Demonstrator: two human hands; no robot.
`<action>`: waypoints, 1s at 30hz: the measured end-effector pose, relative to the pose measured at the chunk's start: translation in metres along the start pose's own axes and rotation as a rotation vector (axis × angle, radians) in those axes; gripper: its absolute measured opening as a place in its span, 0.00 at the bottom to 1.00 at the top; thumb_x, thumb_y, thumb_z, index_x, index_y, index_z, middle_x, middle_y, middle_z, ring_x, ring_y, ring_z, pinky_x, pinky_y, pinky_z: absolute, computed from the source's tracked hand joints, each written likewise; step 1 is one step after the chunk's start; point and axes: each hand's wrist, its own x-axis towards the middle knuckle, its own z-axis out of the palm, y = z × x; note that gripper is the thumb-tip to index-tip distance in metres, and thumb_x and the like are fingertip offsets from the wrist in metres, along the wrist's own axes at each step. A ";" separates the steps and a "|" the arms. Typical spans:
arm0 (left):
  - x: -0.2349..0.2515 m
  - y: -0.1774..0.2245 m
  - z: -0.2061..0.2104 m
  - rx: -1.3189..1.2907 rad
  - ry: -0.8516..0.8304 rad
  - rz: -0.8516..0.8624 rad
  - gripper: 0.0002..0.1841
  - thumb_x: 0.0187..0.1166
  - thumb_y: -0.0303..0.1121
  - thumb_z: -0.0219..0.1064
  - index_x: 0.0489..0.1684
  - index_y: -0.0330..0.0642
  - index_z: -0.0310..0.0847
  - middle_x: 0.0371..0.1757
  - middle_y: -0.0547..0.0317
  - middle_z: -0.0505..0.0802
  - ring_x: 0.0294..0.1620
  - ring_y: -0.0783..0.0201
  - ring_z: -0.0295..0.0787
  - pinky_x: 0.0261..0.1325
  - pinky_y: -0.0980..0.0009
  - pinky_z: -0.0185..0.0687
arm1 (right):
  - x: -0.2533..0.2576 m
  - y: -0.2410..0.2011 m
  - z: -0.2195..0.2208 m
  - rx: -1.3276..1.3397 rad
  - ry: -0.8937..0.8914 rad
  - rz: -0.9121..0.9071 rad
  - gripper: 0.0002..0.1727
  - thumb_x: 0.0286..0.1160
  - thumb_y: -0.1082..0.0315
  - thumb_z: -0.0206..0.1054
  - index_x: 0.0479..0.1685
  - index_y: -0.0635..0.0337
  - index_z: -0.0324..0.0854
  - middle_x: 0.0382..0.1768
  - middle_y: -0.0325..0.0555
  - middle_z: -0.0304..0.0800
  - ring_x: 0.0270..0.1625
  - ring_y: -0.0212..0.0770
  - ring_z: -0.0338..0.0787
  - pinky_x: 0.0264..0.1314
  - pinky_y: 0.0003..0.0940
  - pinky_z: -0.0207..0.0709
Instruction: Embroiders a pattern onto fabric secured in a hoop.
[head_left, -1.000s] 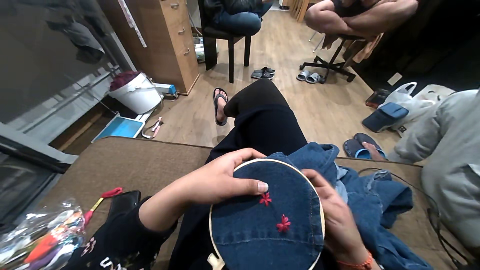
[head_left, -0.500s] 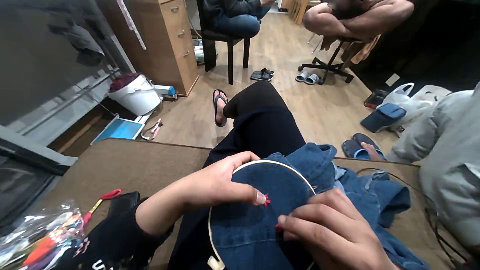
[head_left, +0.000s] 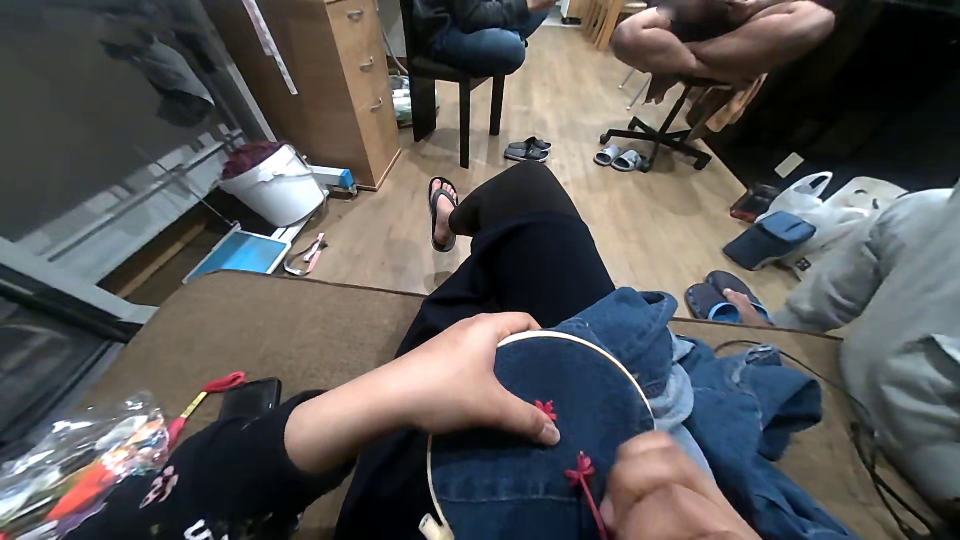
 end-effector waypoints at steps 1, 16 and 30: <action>0.000 -0.001 0.000 0.002 0.000 0.004 0.27 0.56 0.41 0.86 0.58 0.56 0.83 0.43 0.69 0.94 0.44 0.74 0.93 0.47 0.71 0.92 | 0.000 -0.004 0.001 0.130 0.025 0.049 0.08 0.86 0.66 0.58 0.37 0.56 0.73 0.37 0.46 0.82 0.49 0.40 0.87 0.65 0.33 0.80; 0.003 0.001 -0.002 -0.023 -0.002 0.036 0.28 0.57 0.42 0.85 0.59 0.56 0.82 0.43 0.69 0.94 0.43 0.75 0.92 0.47 0.72 0.91 | 0.049 -0.009 -0.027 0.424 -0.189 0.470 0.10 0.92 0.60 0.57 0.47 0.59 0.73 0.39 0.39 0.81 0.31 0.24 0.84 0.31 0.21 0.83; -0.035 -0.080 0.005 -0.801 -0.131 0.508 0.27 0.77 0.56 0.67 0.73 0.57 0.83 0.61 0.68 0.93 0.60 0.76 0.89 0.62 0.74 0.86 | 0.056 0.018 -0.014 0.447 -0.174 0.326 0.08 0.88 0.64 0.62 0.47 0.61 0.78 0.39 0.41 0.88 0.42 0.29 0.91 0.48 0.26 0.89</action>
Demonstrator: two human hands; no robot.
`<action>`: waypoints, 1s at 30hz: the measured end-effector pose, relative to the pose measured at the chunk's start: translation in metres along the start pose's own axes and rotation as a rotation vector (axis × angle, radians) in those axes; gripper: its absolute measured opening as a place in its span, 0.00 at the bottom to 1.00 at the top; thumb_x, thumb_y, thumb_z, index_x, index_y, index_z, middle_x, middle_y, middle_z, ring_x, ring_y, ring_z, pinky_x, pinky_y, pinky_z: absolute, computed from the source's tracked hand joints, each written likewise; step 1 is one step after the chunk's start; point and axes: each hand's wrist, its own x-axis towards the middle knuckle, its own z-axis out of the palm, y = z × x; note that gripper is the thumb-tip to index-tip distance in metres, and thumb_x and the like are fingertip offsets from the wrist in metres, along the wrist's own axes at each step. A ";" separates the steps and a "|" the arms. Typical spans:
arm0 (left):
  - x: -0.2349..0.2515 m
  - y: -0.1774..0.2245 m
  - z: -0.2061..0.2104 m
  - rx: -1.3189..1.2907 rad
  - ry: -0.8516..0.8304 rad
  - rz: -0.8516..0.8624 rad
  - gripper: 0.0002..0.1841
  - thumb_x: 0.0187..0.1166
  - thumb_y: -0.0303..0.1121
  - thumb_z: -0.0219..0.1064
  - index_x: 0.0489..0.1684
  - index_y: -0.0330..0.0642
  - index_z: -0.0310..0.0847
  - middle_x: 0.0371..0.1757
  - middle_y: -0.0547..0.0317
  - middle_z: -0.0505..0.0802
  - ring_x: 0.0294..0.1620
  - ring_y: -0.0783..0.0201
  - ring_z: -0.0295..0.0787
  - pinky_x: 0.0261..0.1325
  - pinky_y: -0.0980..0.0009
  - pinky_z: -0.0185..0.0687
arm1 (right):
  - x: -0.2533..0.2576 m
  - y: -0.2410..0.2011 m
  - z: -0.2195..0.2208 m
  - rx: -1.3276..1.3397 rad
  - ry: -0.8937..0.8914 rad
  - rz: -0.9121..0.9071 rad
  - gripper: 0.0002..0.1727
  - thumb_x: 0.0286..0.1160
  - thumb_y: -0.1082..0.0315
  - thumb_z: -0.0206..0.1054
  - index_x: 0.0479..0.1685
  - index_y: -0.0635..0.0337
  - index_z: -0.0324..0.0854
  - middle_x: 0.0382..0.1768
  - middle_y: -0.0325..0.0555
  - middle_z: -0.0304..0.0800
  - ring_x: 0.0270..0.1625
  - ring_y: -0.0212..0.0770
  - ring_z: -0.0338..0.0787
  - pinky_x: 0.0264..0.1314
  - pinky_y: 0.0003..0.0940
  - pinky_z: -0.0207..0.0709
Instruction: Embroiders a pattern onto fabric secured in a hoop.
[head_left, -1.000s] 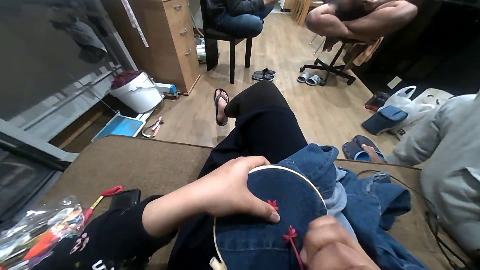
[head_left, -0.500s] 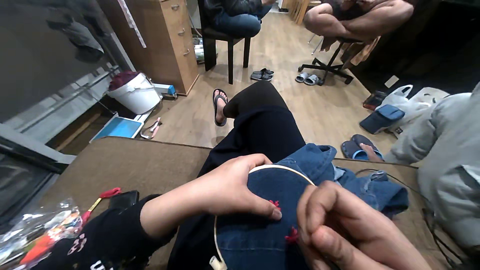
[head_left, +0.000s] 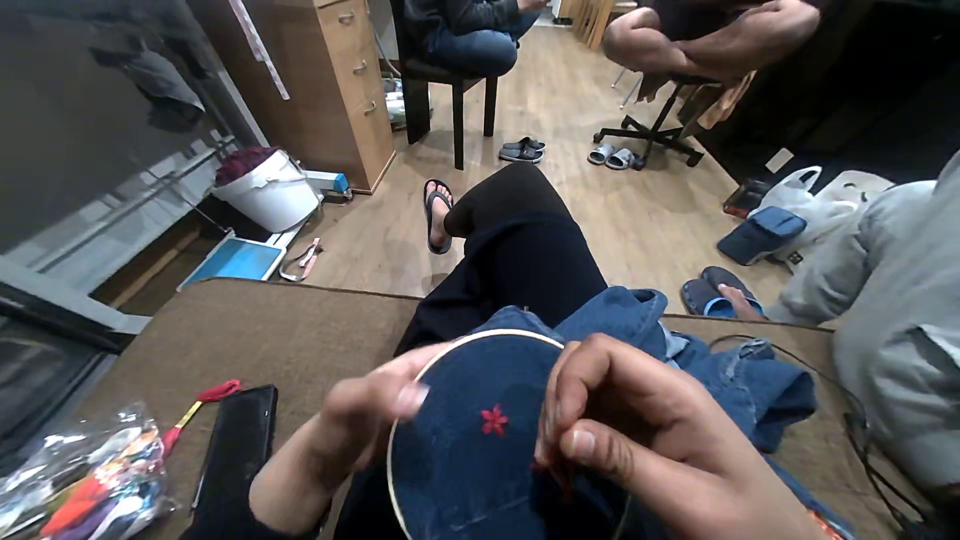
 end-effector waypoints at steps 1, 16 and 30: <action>-0.010 -0.008 -0.005 0.000 -0.092 0.037 0.28 0.77 0.55 0.69 0.77 0.60 0.80 0.66 0.72 0.91 0.65 0.78 0.87 0.67 0.76 0.84 | -0.002 0.000 -0.001 0.019 0.001 0.001 0.08 0.88 0.65 0.62 0.47 0.61 0.78 0.39 0.41 0.88 0.43 0.29 0.92 0.49 0.26 0.89; 0.040 0.022 0.029 0.235 0.024 -0.215 0.12 0.70 0.31 0.75 0.51 0.51 0.89 0.42 0.70 0.96 0.43 0.78 0.92 0.49 0.78 0.90 | 0.021 -0.008 0.002 -0.036 -0.018 -0.030 0.08 0.84 0.64 0.67 0.44 0.61 0.82 0.36 0.37 0.89 0.38 0.23 0.88 0.41 0.18 0.84; 0.070 0.027 0.030 1.153 0.262 -0.335 0.41 0.38 0.67 0.86 0.58 0.68 0.82 0.38 0.81 0.91 0.40 0.79 0.88 0.40 0.66 0.88 | 0.022 0.012 0.000 -0.240 0.167 0.092 0.01 0.78 0.70 0.67 0.43 0.54 0.82 0.30 0.36 0.88 0.27 0.30 0.88 0.28 0.23 0.85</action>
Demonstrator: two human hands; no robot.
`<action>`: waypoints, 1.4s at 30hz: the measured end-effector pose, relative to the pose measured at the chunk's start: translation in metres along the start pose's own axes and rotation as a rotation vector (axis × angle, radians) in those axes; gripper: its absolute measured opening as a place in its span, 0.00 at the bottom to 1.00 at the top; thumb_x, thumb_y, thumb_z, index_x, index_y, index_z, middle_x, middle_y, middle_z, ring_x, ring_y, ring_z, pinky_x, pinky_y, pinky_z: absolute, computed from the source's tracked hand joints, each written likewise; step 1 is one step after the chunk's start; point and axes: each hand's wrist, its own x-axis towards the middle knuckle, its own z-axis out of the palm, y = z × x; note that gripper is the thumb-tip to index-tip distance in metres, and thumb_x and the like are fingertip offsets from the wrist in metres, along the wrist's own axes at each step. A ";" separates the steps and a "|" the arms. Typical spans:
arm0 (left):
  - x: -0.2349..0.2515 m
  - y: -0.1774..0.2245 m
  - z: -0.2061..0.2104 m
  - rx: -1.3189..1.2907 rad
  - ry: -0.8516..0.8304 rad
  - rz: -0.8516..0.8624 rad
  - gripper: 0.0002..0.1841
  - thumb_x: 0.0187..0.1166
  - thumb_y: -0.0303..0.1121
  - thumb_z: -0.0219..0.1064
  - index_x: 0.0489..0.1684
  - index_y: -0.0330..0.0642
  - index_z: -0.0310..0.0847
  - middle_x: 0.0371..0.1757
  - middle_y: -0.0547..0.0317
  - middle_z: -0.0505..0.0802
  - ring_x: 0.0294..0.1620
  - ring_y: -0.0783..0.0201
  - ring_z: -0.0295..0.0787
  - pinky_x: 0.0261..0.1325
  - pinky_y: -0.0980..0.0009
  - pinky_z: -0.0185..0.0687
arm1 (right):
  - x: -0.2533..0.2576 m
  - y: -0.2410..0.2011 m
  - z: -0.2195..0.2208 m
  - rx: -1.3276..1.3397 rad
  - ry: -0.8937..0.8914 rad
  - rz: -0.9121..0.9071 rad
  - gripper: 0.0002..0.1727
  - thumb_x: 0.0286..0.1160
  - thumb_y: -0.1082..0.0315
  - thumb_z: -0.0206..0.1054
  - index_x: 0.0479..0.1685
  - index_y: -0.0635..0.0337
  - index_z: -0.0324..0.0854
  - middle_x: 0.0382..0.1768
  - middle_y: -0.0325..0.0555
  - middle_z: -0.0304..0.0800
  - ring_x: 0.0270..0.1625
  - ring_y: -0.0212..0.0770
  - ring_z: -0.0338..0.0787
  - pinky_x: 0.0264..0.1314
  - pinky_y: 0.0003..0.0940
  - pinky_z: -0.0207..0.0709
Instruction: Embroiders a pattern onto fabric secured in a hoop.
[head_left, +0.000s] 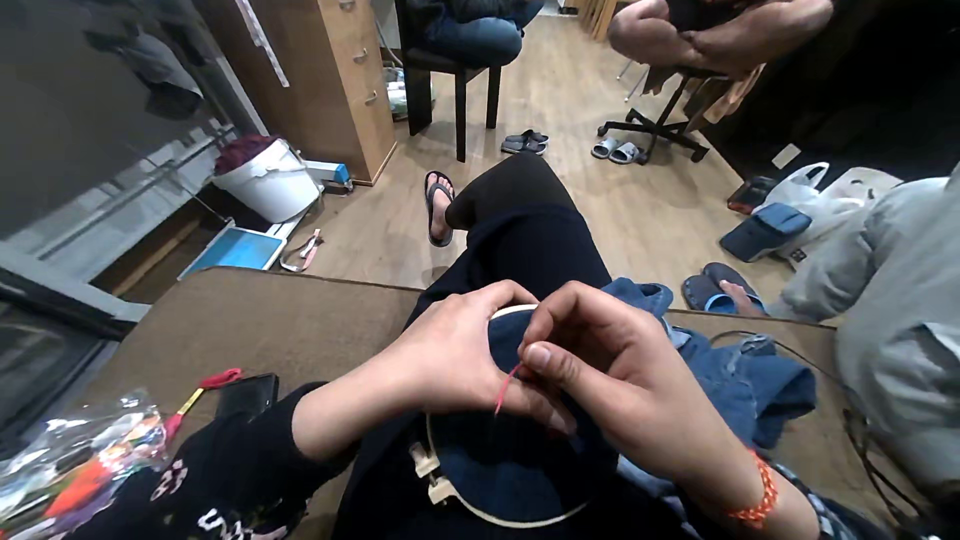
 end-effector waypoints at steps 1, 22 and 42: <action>-0.001 0.001 0.001 0.062 0.017 -0.001 0.40 0.39 0.65 0.86 0.59 0.70 0.81 0.38 0.82 0.90 0.39 0.79 0.88 0.39 0.65 0.88 | -0.001 0.000 0.001 -0.047 0.010 -0.021 0.01 0.79 0.69 0.67 0.43 0.53 0.82 0.30 0.34 0.87 0.28 0.29 0.88 0.29 0.22 0.86; 0.000 0.004 0.007 0.197 -0.013 -0.071 0.40 0.42 0.60 0.89 0.64 0.76 0.79 0.41 0.82 0.92 0.41 0.77 0.90 0.41 0.59 0.89 | -0.081 0.029 0.009 -0.217 0.328 -0.071 0.08 0.80 0.64 0.72 0.50 0.55 0.83 0.43 0.37 0.93 0.40 0.27 0.92 0.40 0.20 0.89; -0.010 0.008 0.012 0.227 0.049 -0.033 0.39 0.42 0.64 0.85 0.62 0.77 0.80 0.39 0.86 0.92 0.39 0.82 0.89 0.37 0.67 0.90 | -0.104 0.005 0.032 -0.697 0.278 0.026 0.06 0.73 0.70 0.71 0.40 0.63 0.90 0.29 0.46 0.86 0.34 0.32 0.84 0.40 0.18 0.79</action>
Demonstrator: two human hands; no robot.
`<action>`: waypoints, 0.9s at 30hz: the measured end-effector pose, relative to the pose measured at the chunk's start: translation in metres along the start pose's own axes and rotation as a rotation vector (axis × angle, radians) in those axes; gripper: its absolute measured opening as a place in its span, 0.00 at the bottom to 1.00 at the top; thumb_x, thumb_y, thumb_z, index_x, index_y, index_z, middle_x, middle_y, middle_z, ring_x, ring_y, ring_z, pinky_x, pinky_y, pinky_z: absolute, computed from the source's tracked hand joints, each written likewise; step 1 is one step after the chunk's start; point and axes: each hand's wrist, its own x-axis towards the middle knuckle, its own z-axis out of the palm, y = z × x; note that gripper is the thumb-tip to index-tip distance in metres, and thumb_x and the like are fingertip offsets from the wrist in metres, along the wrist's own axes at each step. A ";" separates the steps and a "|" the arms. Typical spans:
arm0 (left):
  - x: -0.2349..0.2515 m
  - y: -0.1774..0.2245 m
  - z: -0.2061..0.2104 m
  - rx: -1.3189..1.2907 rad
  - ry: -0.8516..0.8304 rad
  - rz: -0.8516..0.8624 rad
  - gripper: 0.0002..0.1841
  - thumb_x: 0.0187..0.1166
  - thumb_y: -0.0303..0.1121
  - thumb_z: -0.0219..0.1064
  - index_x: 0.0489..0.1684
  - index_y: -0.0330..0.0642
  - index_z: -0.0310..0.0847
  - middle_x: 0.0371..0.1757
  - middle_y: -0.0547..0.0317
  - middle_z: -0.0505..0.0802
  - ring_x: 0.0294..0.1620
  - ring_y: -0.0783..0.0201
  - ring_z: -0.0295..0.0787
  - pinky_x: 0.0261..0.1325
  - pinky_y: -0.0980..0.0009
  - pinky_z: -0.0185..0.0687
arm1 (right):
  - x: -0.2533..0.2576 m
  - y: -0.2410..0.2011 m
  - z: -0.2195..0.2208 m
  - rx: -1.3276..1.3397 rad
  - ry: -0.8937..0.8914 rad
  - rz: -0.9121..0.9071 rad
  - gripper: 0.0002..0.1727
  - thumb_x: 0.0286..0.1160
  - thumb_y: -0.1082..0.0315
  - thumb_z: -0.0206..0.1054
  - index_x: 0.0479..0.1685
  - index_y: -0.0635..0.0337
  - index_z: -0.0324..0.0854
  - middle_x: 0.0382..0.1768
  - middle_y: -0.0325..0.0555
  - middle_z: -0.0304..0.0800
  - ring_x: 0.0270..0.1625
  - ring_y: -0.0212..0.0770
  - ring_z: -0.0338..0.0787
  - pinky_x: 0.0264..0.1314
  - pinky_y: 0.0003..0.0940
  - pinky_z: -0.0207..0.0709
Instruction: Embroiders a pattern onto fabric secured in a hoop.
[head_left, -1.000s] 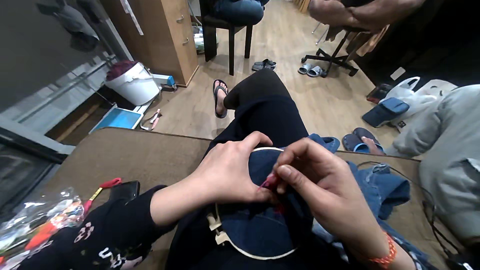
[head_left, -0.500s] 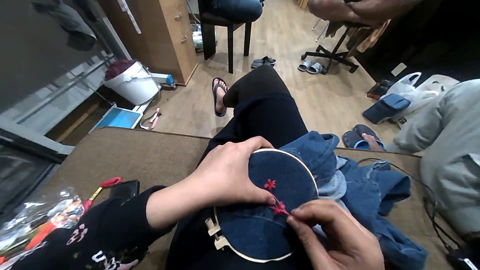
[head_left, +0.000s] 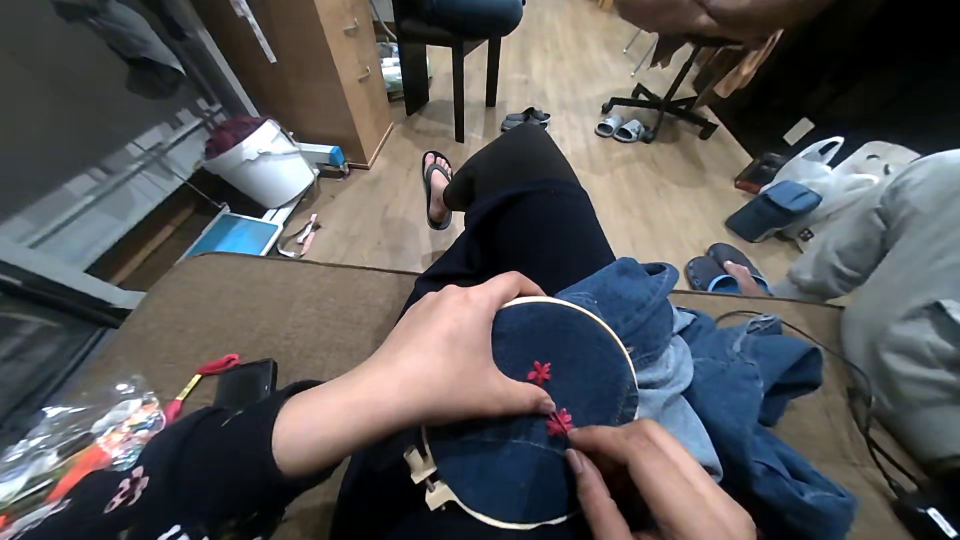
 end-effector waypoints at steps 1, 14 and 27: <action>-0.001 0.000 0.000 0.011 0.006 0.003 0.39 0.42 0.65 0.85 0.62 0.77 0.79 0.39 0.86 0.92 0.39 0.83 0.89 0.37 0.67 0.89 | 0.000 -0.001 0.000 -0.007 -0.003 0.005 0.06 0.73 0.70 0.71 0.40 0.63 0.91 0.28 0.46 0.85 0.34 0.32 0.84 0.40 0.17 0.78; -0.005 0.004 0.003 0.088 0.050 -0.007 0.38 0.43 0.68 0.82 0.62 0.76 0.79 0.35 0.87 0.91 0.36 0.82 0.89 0.33 0.69 0.87 | -0.003 -0.004 0.001 -0.037 -0.011 0.049 0.06 0.70 0.71 0.70 0.37 0.63 0.91 0.26 0.44 0.84 0.30 0.31 0.82 0.35 0.17 0.76; -0.006 -0.006 -0.011 -0.433 -0.184 0.070 0.28 0.57 0.43 0.81 0.62 0.61 0.83 0.44 0.76 0.95 0.43 0.78 0.93 0.43 0.74 0.94 | 0.000 -0.009 0.000 -0.027 -0.026 0.074 0.06 0.71 0.71 0.71 0.37 0.64 0.91 0.26 0.45 0.84 0.29 0.32 0.82 0.34 0.17 0.76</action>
